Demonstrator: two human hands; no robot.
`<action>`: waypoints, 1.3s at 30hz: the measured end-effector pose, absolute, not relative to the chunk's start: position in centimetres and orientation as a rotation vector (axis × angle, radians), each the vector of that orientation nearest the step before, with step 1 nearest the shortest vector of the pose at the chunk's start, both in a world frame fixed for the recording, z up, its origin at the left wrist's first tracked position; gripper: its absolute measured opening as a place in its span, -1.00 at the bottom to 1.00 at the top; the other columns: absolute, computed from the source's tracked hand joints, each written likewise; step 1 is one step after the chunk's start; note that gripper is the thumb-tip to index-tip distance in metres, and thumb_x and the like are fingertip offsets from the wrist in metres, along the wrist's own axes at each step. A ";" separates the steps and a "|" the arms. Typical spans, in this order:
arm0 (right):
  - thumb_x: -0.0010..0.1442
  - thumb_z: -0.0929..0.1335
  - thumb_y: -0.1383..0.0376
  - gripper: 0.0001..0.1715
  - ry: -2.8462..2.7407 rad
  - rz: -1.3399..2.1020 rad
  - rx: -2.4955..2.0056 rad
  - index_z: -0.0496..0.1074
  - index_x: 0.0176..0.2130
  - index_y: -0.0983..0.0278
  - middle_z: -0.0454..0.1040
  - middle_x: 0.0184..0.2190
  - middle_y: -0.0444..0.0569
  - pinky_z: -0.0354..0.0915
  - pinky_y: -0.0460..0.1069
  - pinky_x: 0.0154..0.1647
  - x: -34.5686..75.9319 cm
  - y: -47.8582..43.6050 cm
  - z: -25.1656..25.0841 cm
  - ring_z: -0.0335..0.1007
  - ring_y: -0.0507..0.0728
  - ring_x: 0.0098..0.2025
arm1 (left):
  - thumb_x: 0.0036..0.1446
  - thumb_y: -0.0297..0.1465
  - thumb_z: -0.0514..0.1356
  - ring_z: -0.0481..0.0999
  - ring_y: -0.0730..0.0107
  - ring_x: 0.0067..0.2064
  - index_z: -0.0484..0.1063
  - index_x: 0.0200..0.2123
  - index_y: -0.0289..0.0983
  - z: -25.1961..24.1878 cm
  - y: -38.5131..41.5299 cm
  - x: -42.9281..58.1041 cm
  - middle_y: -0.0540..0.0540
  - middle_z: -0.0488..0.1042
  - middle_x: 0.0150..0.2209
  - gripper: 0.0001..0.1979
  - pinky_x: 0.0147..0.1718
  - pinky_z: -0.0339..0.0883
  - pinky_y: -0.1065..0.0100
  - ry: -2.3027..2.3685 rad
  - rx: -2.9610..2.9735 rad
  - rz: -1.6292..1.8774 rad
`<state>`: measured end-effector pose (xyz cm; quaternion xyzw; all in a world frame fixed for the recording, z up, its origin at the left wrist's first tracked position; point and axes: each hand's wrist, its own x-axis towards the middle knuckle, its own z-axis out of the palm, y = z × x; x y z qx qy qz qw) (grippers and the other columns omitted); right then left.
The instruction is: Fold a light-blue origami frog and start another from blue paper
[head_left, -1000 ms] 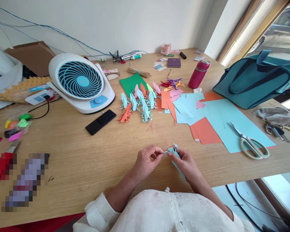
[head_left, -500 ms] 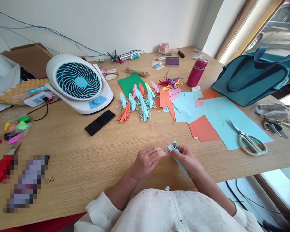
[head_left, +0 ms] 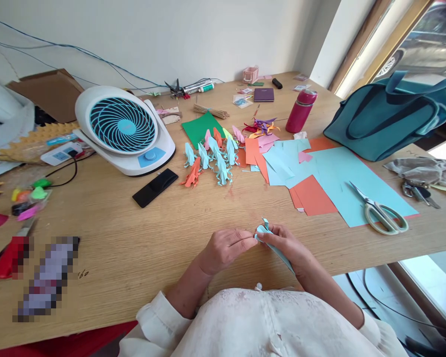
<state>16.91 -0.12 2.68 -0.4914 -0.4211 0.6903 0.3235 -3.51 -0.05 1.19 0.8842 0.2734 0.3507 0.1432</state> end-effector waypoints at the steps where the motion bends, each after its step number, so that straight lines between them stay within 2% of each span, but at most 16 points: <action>1: -0.04 0.48 -0.02 -0.58 -1.116 1.807 -1.286 0.45 -0.47 0.27 0.27 -0.58 -0.16 0.02 -0.06 -0.46 16.9 -0.2 2.6 0.05 0.01 -0.50 | 0.32 -0.47 0.02 0.61 0.38 -0.17 0.52 -0.09 -0.21 1.2 -0.1 -3.6 -0.14 0.62 -0.17 -0.73 -0.18 0.46 0.38 0.798 2.553 0.997; 9: 0.01 0.45 -0.05 -0.56 -1.164 1.731 -1.299 0.42 -0.45 0.26 0.31 -0.53 -0.14 0.08 -0.05 -0.40 16.3 -0.8 2.8 0.12 0.04 -0.45 | 0.27 -0.50 0.10 0.54 0.42 -0.28 0.48 -0.19 -0.23 1.4 -0.2 -3.1 -0.10 0.57 -0.27 -0.83 -0.25 0.42 0.40 0.843 2.517 1.134; 14: 0.10 0.41 -0.04 -0.59 -1.180 1.563 -1.264 0.40 -0.41 0.25 0.32 -0.48 -0.14 0.13 -0.05 -0.32 15.7 -1.4 2.7 0.16 0.06 -0.39 | 0.22 -0.48 0.17 0.47 0.47 -0.31 0.41 -0.32 -0.25 1.5 -1.0 -1.4 -0.08 0.47 -0.29 -0.95 -0.42 0.35 0.49 1.035 1.976 1.249; 18: 0.15 0.38 -0.02 -0.61 -1.247 1.428 -1.253 0.34 -0.41 0.24 0.25 -0.49 -0.15 0.12 -0.06 -0.36 15.5 -1.5 1.8 0.11 0.05 -0.41 | 0.18 -0.37 0.22 0.40 0.53 -0.39 0.34 -0.41 -0.28 1.1 -1.4 -0.1 -0.03 0.41 -0.34 -0.85 -0.53 0.29 0.53 1.102 1.467 1.176; 23: 0.23 0.34 0.03 -0.65 -1.308 1.292 -1.238 0.32 -0.40 0.24 0.24 -0.47 -0.15 0.15 -0.05 -0.35 15.1 -1.7 0.9 0.13 0.05 -0.40 | 0.15 -0.23 0.24 0.26 0.62 -0.56 0.29 -0.39 -0.28 0.8 -1.4 0.6 0.05 0.34 -0.42 -0.74 -0.65 0.23 0.53 1.078 1.087 1.104; 27: 0.27 0.32 0.10 -0.70 -1.332 1.245 -1.224 0.32 -0.37 0.25 0.22 -0.46 -0.16 0.13 -0.06 -0.36 14.8 -1.8 0.3 0.11 0.03 -0.41 | 0.12 -0.26 0.28 0.24 0.61 -0.51 0.27 -0.34 -0.26 1.1 -1.2 0.6 0.07 0.30 -0.41 -0.74 -0.62 0.19 0.55 1.077 1.008 1.107; 32: 0.29 0.31 0.14 -0.76 -1.336 1.260 -1.188 0.33 -0.33 0.24 0.24 -0.43 -0.17 0.14 -0.06 -0.33 14.6 -1.6 -0.3 0.13 0.03 -0.39 | 0.19 -0.35 0.23 0.32 0.55 -0.33 0.30 -0.21 -0.26 1.3 -1.3 0.6 0.02 0.33 -0.32 -0.82 -0.31 0.27 0.50 1.100 1.109 1.152; 36: 0.29 0.32 0.15 -0.79 -1.330 1.258 -1.199 0.34 -0.30 0.23 0.28 -0.40 -0.15 0.15 -0.06 -0.29 14.6 -1.5 -0.6 0.17 0.04 -0.35 | 0.21 -0.37 0.20 0.26 0.56 -0.41 0.31 -0.13 -0.25 1.2 -1.2 0.5 0.06 0.28 -0.38 -0.82 -0.39 0.21 0.50 1.163 1.209 1.131; 39: 0.29 0.32 0.16 -0.80 -1.319 1.249 -1.202 0.33 -0.31 0.22 0.28 -0.40 -0.16 0.15 -0.05 -0.29 14.7 -1.6 -0.7 0.17 0.04 -0.35 | 0.22 -0.37 0.18 0.29 0.54 -0.40 0.34 -0.08 -0.23 1.3 -1.0 0.3 0.06 0.29 -0.41 -0.80 -0.38 0.21 0.50 1.176 1.282 1.122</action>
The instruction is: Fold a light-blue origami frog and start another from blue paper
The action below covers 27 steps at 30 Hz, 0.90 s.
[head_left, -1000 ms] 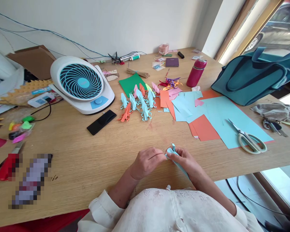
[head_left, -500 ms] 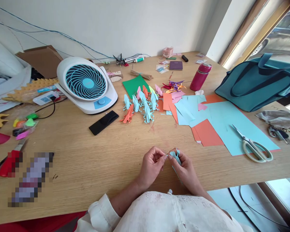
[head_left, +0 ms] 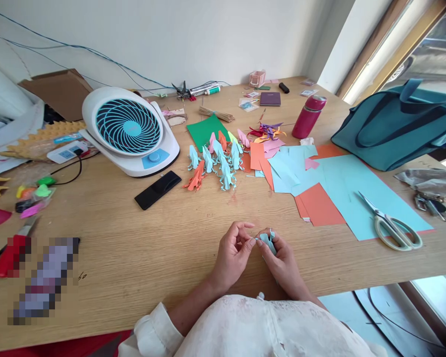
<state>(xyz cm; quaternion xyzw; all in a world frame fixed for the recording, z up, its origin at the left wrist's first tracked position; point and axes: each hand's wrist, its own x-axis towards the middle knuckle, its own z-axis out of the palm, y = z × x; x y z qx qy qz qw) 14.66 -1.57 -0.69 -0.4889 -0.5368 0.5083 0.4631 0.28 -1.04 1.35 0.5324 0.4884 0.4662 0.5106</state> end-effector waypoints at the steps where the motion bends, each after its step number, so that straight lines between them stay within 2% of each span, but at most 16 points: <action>1: 0.29 0.32 0.16 -0.80 -1.323 1.244 -1.199 0.33 -0.31 0.22 0.28 -0.40 -0.16 0.15 -0.06 -0.30 14.6 -1.6 -0.7 0.17 0.04 -0.36 | 0.23 -0.36 0.17 0.29 0.53 -0.39 0.35 -0.08 -0.23 1.4 -1.0 0.2 0.06 0.29 -0.41 -0.80 -0.37 0.22 0.49 1.165 1.298 1.120; 6: 0.30 0.31 0.17 -0.80 -1.385 1.190 -1.185 0.34 -0.32 0.23 0.29 -0.42 -0.16 0.17 -0.06 -0.30 14.4 -1.8 -0.4 0.18 0.04 -0.37 | 0.24 -0.32 0.16 0.24 0.55 -0.44 0.36 -0.07 -0.24 1.5 -1.3 0.2 0.07 0.24 -0.41 -0.78 -0.43 0.18 0.49 1.157 1.245 1.088; 12: 0.31 0.30 0.19 -0.85 -1.451 1.145 -1.165 0.40 -0.23 0.22 0.44 -0.31 -0.09 0.26 -0.03 -0.19 14.2 -2.0 -0.1 0.35 0.10 -0.23 | 0.23 -0.32 0.12 0.15 0.60 -0.52 0.28 -0.05 -0.23 1.0 -1.1 0.4 0.10 0.15 -0.42 -0.76 -0.54 0.12 0.49 1.010 0.966 1.053; 14: 0.30 0.30 0.21 -0.84 -1.470 1.102 -1.192 0.42 -0.16 0.21 0.48 -0.27 -0.07 0.29 -0.02 -0.15 14.2 -2.0 -0.2 0.39 0.12 -0.19 | 0.25 -0.35 0.10 0.18 0.57 -0.49 0.28 -0.04 -0.22 1.0 -1.1 0.3 0.09 0.16 -0.42 -0.79 -0.49 0.17 0.47 1.046 1.079 1.060; 16: 0.29 0.31 0.22 -0.78 -1.482 1.057 -1.223 0.41 -0.08 0.19 0.51 -0.18 -0.05 0.31 0.00 -0.10 14.3 -2.1 -0.3 0.42 0.15 -0.12 | 0.26 -0.39 0.08 0.27 0.50 -0.40 0.31 -0.02 -0.21 1.2 -1.2 0.3 0.05 0.23 -0.38 -0.78 -0.34 0.25 0.42 1.134 1.348 1.079; 19: 0.28 0.31 0.24 -0.68 -1.494 1.007 -1.249 0.38 0.03 0.19 0.50 -0.04 -0.01 0.32 0.04 -0.01 14.4 -2.1 -0.4 0.42 0.17 -0.01 | 0.28 -0.42 0.06 0.34 0.42 -0.26 0.32 0.04 -0.22 1.5 -1.2 0.1 -0.04 0.33 -0.27 -0.73 -0.17 0.28 0.34 1.185 1.627 1.082; 21: 0.26 0.31 0.23 -0.64 -1.501 0.965 -1.257 0.36 0.06 0.19 0.49 -0.01 0.01 0.33 0.05 -0.02 14.4 -2.2 -0.4 0.43 0.17 -0.02 | 0.29 -0.40 0.04 0.35 0.44 -0.31 0.30 0.07 -0.23 1.6 -0.9 0.0 -0.05 0.34 -0.27 -0.70 -0.24 0.29 0.36 1.147 1.569 1.036; 23: 0.25 0.33 0.23 -0.61 -1.500 0.913 -1.271 0.34 0.07 0.19 0.50 -0.04 0.01 0.36 0.03 -0.09 14.4 -2.3 -0.5 0.45 0.15 -0.10 | 0.27 -0.35 0.07 0.31 0.50 -0.42 0.33 0.05 -0.26 1.7 -0.5 -0.2 -0.02 0.34 -0.33 -0.70 -0.41 0.25 0.42 1.086 1.412 0.977; 27: 0.24 0.34 0.24 -0.61 -1.506 0.799 -1.298 0.32 0.07 0.20 0.48 -0.15 -0.02 0.36 0.00 -0.24 14.4 -2.4 -1.1 0.42 0.10 -0.25 | 0.16 -0.26 0.19 0.17 0.59 -0.57 0.45 -0.30 -0.33 2.0 0.4 -0.6 0.05 0.31 -0.52 -0.78 -0.58 0.09 0.48 1.037 1.255 0.904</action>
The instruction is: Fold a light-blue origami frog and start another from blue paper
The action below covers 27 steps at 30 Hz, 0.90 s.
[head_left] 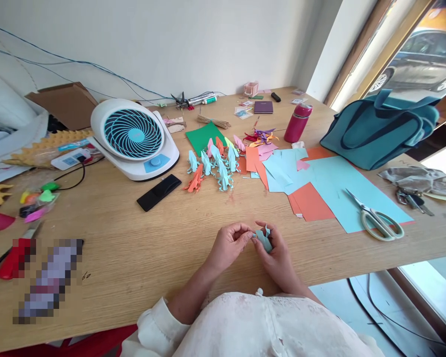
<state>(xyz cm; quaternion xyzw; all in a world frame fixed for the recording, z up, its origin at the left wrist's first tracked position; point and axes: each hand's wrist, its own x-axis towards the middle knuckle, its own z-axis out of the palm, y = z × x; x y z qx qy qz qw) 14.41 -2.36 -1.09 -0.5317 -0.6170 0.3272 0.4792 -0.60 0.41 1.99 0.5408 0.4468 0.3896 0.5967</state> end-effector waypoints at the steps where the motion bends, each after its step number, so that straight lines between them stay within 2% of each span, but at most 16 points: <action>1: 0.24 0.34 0.24 -0.61 -1.517 0.768 -1.299 0.32 0.06 0.20 0.47 -0.16 -0.03 0.35 -0.01 -0.26 14.4 -2.4 -1.3 0.41 0.09 -0.27 | 0.14 -0.25 0.21 0.17 0.60 -0.58 0.45 -0.36 -0.34 2.1 0.5 -0.7 0.05 0.32 -0.54 -0.77 -0.59 0.09 0.49 1.044 1.260 0.895; 5: 0.24 0.33 0.27 -0.62 -1.554 0.687 -1.310 0.32 0.06 0.18 0.45 -0.22 -0.07 0.33 -0.02 -0.26 14.4 -2.3 -1.8 0.39 0.08 -0.30 | 0.11 -0.24 0.23 0.26 0.57 -0.56 0.47 -0.37 -0.33 2.5 0.4 -1.0 -0.01 0.44 -0.44 -0.77 -0.62 0.17 0.49 1.070 1.312 0.859; 11: 0.24 0.33 0.28 -0.61 -1.568 0.715 -1.295 0.31 0.07 0.17 0.44 -0.20 -0.06 0.33 -0.01 -0.24 14.3 -2.3 -1.7 0.38 0.08 -0.28 | 0.13 -0.24 0.23 0.24 0.60 -0.58 0.43 -0.43 -0.32 2.4 0.2 -0.8 0.04 0.35 -0.52 -0.76 -0.60 0.13 0.49 1.128 1.326 0.884; 16: 0.22 0.38 0.22 -0.57 -1.471 0.901 -1.275 0.31 0.07 0.18 0.42 -0.19 -0.04 0.33 0.00 -0.20 14.3 -2.2 -1.6 0.37 0.10 -0.23 | 0.05 -0.12 0.30 0.20 0.60 -0.56 0.36 -0.49 -0.31 1.8 0.0 -0.3 0.08 0.28 -0.57 -0.63 -0.55 0.14 0.49 1.028 0.955 0.947; 21: 0.21 0.39 0.14 -0.50 -1.301 1.152 -1.215 0.31 0.10 0.18 0.43 -0.12 -0.02 0.32 0.01 -0.11 14.6 -2.0 -1.0 0.37 0.12 -0.14 | 0.03 -0.15 0.33 0.17 0.62 -0.58 0.38 -0.52 -0.32 1.6 0.4 -0.3 0.09 0.26 -0.62 -0.64 -0.57 0.08 0.51 1.033 0.873 0.974; 24: 0.22 0.38 0.10 -0.46 -1.187 1.342 -1.108 0.30 0.14 0.17 0.46 -0.08 -0.02 0.30 0.01 -0.05 14.9 -1.8 -0.5 0.38 0.13 -0.06 | 0.03 -0.18 0.35 0.20 0.65 -0.58 0.48 -0.45 -0.35 1.6 0.7 -0.6 0.03 0.39 -0.53 -0.68 -0.58 0.06 0.51 1.060 0.901 1.025; 27: 0.15 0.44 0.08 -0.41 -1.025 1.404 -1.078 0.32 0.12 0.16 0.48 -0.20 -0.07 0.32 -0.01 -0.11 14.8 -1.6 -0.3 0.41 0.11 -0.14 | 0.04 -0.16 0.34 0.24 0.64 -0.55 0.55 -0.20 -0.33 1.6 0.5 -0.6 -0.04 0.49 -0.39 -0.63 -0.58 0.09 0.51 1.009 0.846 1.034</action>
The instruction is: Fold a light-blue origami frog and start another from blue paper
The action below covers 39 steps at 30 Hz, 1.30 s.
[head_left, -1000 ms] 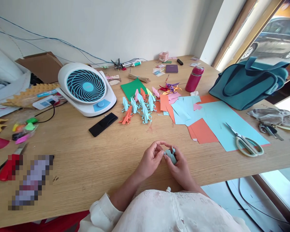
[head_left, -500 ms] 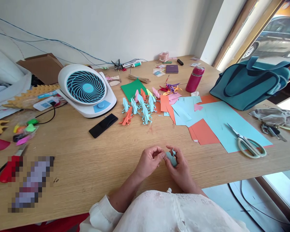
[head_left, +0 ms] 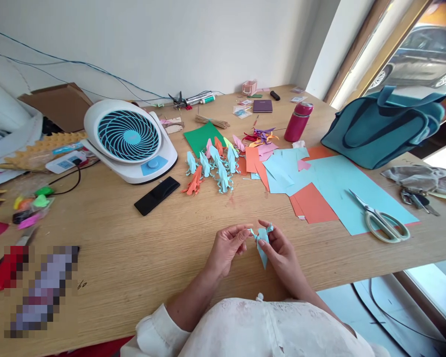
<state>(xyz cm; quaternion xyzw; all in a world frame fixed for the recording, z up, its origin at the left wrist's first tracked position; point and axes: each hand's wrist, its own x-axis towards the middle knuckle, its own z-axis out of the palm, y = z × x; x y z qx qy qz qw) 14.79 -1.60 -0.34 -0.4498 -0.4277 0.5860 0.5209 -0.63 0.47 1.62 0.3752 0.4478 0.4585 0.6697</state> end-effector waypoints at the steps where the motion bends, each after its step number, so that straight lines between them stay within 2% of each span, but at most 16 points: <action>1: 0.12 0.46 0.08 -0.40 -0.968 1.394 -1.080 0.33 0.10 0.16 0.48 -0.25 -0.10 0.32 -0.01 -0.14 14.7 -1.5 -0.4 0.41 0.10 -0.18 | 0.04 -0.14 0.33 0.26 0.63 -0.53 0.54 -0.15 -0.32 1.6 0.3 -0.5 -0.05 0.49 -0.36 -0.59 -0.58 0.11 0.51 0.996 0.829 1.034; 4: 0.06 0.50 0.07 -0.41 -0.845 1.357 -1.083 0.36 0.03 0.16 0.48 -0.35 -0.14 0.34 -0.02 -0.21 14.2 -1.3 -0.4 0.43 0.09 -0.26 | -0.01 -0.10 0.35 0.33 0.57 -0.47 0.52 -0.23 -0.32 1.3 -0.2 -0.1 -0.06 0.48 -0.34 -0.58 -0.58 0.18 0.51 1.008 0.862 1.008; 7: 0.01 0.52 0.06 -0.51 -0.828 1.327 -1.070 0.39 -0.12 0.19 0.50 -0.39 -0.13 0.35 -0.01 -0.26 13.6 -1.2 -0.4 0.44 0.10 -0.31 | -0.09 -0.13 0.41 0.34 0.52 -0.46 0.47 -0.35 -0.32 1.0 -0.5 0.3 -0.02 0.45 -0.41 -0.60 -0.59 0.20 0.51 1.070 0.975 1.000; 12: -0.03 0.53 0.06 -0.62 -0.826 1.273 -1.083 0.41 -0.35 0.23 0.54 -0.39 -0.07 0.36 0.01 -0.25 13.5 -1.3 -0.6 0.45 0.11 -0.33 | -0.03 -0.14 0.37 0.27 0.57 -0.55 0.47 -0.46 -0.34 0.6 -0.6 0.4 0.02 0.42 -0.54 -0.65 -0.61 0.14 0.49 1.184 1.081 1.032; 15: 0.00 0.51 0.03 -0.64 -0.879 1.246 -1.129 0.49 -0.35 0.25 0.56 -0.36 -0.03 0.36 0.04 -0.22 13.8 -1.4 -0.7 0.45 0.14 -0.29 | -0.03 -0.13 0.36 0.24 0.58 -0.60 0.45 -0.49 -0.32 0.4 -0.6 0.4 0.05 0.38 -0.60 -0.65 -0.63 0.12 0.49 1.190 1.077 1.056; 19: 0.00 0.50 0.02 -0.63 -0.924 1.273 -1.159 0.55 -0.33 0.25 0.57 -0.37 -0.04 0.35 0.04 -0.21 14.1 -1.3 -0.6 0.45 0.14 -0.30 | -0.02 -0.14 0.36 0.30 0.54 -0.59 0.44 -0.47 -0.30 0.1 -0.4 0.4 0.06 0.38 -0.60 -0.66 -0.62 0.22 0.47 1.150 1.019 1.107; 28: -0.06 0.53 0.01 -0.62 -0.917 1.311 -1.172 0.51 -0.39 0.25 0.53 -0.46 -0.06 0.34 0.00 -0.35 14.1 -0.1 -0.5 0.37 0.08 -0.43 | -0.01 -0.16 0.36 0.33 0.56 -0.60 0.46 -0.46 -0.31 -0.1 -0.1 0.3 0.06 0.42 -0.60 -0.68 -0.60 0.24 0.49 1.177 0.945 1.136; 34: 0.03 0.48 -0.02 -0.60 -0.999 1.373 -1.181 0.50 -0.39 0.26 0.50 -0.45 -0.06 0.34 0.00 -0.31 14.7 -0.1 -0.4 0.36 0.09 -0.41 | -0.07 -0.19 0.40 0.48 0.47 -0.48 0.51 -0.40 -0.32 -0.3 -0.1 0.3 -0.03 0.53 -0.47 -0.69 -0.54 0.35 0.48 1.166 0.858 1.082; 39: 0.10 0.42 -0.06 -0.56 -1.074 1.428 -1.180 0.44 -0.43 0.27 0.45 -0.49 -0.09 0.29 -0.03 -0.35 14.6 -0.1 0.1 0.31 0.07 -0.43 | -0.05 -0.18 0.39 0.51 0.45 -0.49 0.53 -0.34 -0.34 -0.1 -0.1 -0.1 -0.06 0.56 -0.45 -0.67 -0.50 0.43 0.42 1.159 0.806 0.999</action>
